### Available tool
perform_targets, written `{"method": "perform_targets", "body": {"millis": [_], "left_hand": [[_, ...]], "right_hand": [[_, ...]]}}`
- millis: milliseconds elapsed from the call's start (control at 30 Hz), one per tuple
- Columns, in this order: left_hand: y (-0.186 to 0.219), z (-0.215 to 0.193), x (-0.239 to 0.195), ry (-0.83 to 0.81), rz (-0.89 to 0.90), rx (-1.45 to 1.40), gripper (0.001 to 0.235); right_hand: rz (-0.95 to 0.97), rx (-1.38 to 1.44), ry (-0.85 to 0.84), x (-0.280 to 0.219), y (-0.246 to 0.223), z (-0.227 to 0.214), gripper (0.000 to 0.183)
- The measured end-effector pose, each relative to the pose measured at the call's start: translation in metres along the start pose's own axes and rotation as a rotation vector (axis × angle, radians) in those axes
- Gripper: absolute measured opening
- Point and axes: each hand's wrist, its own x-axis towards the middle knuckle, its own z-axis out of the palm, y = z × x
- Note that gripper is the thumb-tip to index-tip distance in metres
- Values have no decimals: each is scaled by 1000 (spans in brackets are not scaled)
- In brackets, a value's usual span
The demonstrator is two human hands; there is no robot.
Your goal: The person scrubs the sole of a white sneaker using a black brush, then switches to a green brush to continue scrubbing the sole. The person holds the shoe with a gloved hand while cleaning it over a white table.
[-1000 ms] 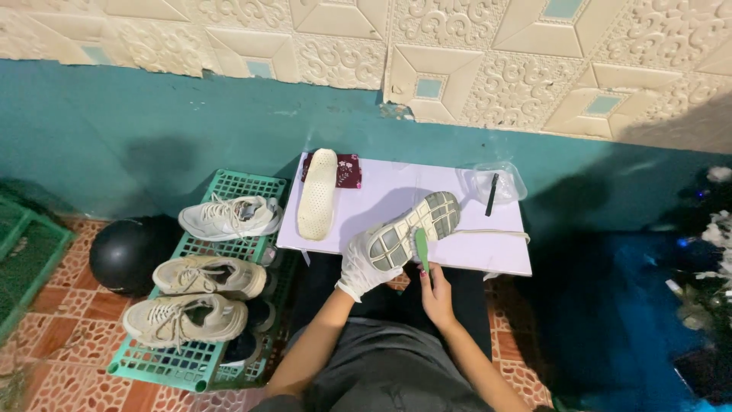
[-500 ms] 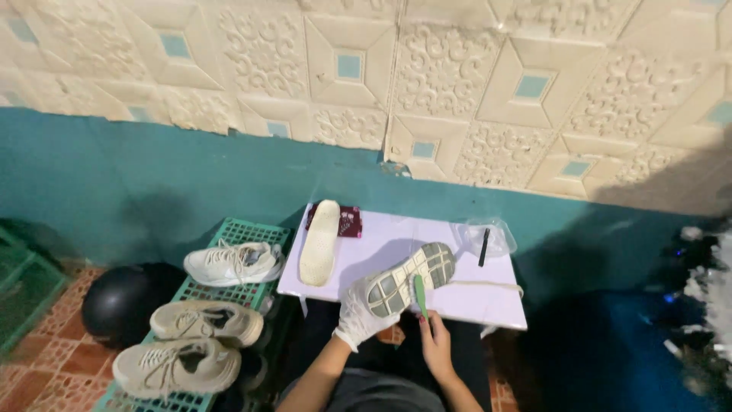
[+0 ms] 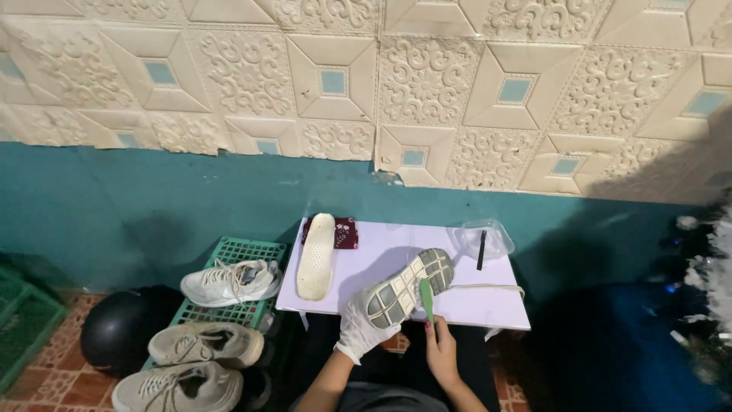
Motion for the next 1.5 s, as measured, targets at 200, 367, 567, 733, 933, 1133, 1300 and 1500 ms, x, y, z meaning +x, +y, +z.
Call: {"method": "perform_targets", "body": {"millis": [200, 367, 567, 733, 933, 1133, 1300, 1500], "left_hand": [[-4, 1, -2, -14, 3, 6, 58], [-10, 5, -6, 25, 28, 49, 57], [5, -4, 1, -30, 9, -1, 46], [-18, 10, -10, -10, -7, 89, 64], [-6, 3, -3, -6, 22, 34, 54], [-11, 6, -8, 5, 1, 44, 62], [-11, 7, -4, 10, 42, 65, 57], [-28, 15, -16, -16, -3, 76, 70]], "right_hand": [[-60, -18, -119, -6, -4, 1, 25], [7, -18, 24, -4, -2, 0, 27], [-123, -141, -185, -12, -10, 0, 28], [-45, -11, 33, -3, -5, 0, 26], [-69, -88, -187, -12, -9, 2, 28], [-5, -50, 18, -4, -2, 2, 26], [-64, -122, -199, -10, -5, 1, 28], [-8, -38, -31, -7, -3, 2, 24]]}}
